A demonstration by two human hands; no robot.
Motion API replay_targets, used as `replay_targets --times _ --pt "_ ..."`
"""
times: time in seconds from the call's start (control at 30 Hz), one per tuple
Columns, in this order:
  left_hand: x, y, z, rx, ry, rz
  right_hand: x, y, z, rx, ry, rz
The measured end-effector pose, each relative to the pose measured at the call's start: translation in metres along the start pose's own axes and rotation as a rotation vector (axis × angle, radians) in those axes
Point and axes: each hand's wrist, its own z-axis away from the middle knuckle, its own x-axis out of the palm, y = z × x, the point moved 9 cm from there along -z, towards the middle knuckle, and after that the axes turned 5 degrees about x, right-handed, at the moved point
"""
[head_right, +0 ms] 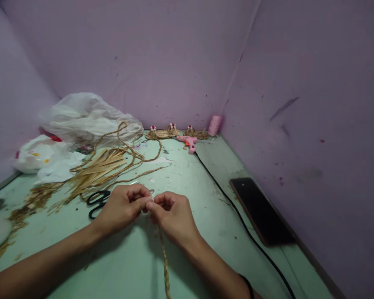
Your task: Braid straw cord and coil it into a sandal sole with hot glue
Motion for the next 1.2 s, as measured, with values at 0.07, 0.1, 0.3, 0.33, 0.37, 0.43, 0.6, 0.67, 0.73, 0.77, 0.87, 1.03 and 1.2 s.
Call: replay_targets --times 0.07,0.1,0.3,0.33,0.37,0.43,0.6,0.67,0.73,0.77,0.87,1.03,1.2 --pt "0.000 -0.001 -0.001 0.010 -0.013 -0.041 -0.002 0.002 -0.002 0.019 0.011 -0.049" --pt "0.002 -0.001 -0.001 0.021 -0.039 -0.065 -0.002 0.004 -0.004 0.027 0.015 -0.069" --pt "0.009 0.005 0.000 0.135 -0.187 -0.288 -0.005 0.010 -0.006 0.046 0.056 -0.075" --pt "0.008 0.008 0.001 0.167 -0.169 -0.360 -0.004 0.011 -0.005 0.049 0.059 -0.056" --pt "0.007 0.010 0.002 0.201 -0.151 -0.431 -0.004 0.012 -0.005 0.056 0.065 -0.044" --pt "0.007 0.014 0.006 0.256 -0.139 -0.545 -0.004 0.015 -0.004 0.069 0.071 -0.045" --pt "0.015 0.020 0.015 0.305 -0.181 -0.714 -0.005 0.012 -0.002 -0.056 0.053 0.133" --pt "0.017 0.022 0.017 0.286 -0.190 -0.776 -0.007 0.006 0.002 -0.164 0.080 0.272" --pt "0.017 0.024 0.018 0.267 -0.180 -0.809 -0.007 -0.004 0.008 -0.301 0.113 0.425" --pt "0.018 0.025 0.019 0.264 -0.171 -0.807 -0.006 -0.010 0.012 -0.373 0.126 0.493" --pt "0.015 0.030 0.020 0.275 -0.117 -0.712 -0.001 -0.027 0.024 -0.571 0.161 0.615" --pt "0.009 0.018 0.016 0.121 -0.062 -0.260 0.004 -0.047 0.045 -0.780 0.263 0.703" --pt "0.007 0.005 0.007 0.003 -0.037 0.032 0.013 -0.047 0.078 -0.861 0.347 0.789"
